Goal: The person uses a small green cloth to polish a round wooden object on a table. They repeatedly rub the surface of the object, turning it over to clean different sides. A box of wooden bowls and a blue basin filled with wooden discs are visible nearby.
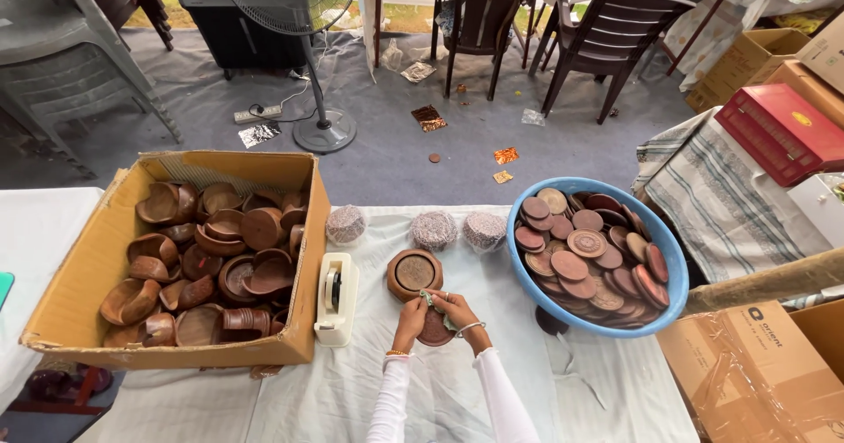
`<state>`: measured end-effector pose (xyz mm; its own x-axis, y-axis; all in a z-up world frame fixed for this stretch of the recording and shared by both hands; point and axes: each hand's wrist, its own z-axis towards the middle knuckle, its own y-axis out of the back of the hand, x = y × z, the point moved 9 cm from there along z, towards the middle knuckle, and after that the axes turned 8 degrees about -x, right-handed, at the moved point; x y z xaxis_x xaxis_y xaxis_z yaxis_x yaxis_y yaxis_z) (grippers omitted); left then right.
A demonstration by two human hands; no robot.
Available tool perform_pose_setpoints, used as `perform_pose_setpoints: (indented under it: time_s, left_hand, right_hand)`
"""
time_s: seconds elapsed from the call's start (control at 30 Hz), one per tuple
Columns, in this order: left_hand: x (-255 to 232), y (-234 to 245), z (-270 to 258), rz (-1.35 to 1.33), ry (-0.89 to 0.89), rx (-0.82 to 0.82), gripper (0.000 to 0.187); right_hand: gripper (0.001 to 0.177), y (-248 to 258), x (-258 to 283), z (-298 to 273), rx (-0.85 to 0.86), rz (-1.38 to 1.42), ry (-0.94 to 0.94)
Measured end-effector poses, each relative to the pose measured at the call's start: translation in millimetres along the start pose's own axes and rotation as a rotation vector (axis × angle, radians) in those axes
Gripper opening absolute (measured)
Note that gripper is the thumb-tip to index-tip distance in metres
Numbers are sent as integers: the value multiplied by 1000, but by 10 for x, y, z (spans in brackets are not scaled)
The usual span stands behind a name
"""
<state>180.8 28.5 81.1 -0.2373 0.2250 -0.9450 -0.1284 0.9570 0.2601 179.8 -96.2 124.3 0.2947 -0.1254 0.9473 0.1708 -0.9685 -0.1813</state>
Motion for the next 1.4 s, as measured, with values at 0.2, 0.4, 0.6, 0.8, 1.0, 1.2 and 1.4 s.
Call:
perform_pose_setpoints:
  time_s: [0.2, 0.4, 0.6, 0.8, 1.0, 1.2, 1.4]
  left_hand:
    - [210, 35, -32, -569, 144, -250, 40]
    - [704, -245, -39, -1176, 534, -473, 44]
    - [-329, 222, -548, -768, 627, -76, 47]
    - [194, -117, -189, -390, 279, 352, 42]
    - [421, -165, 77, -626, 147, 82, 44]
    - [233, 107, -160, -774, 190, -432, 47]
    - [168, 61, -187, -674, 375, -147, 40]
  right_hand:
    - [33, -133, 242, -92, -156, 138, 134]
    - [34, -234, 430, -430, -529, -43, 368]
    - [34, -93, 743, -548, -566, -183, 502]
    - [31, 25, 58, -108, -41, -14, 101]
    - [32, -107, 129, -168, -52, 152, -15]
    - [32, -183, 419, -363, -432, 137, 306]
    - [31, -46, 518, -590, -693, -102, 503]
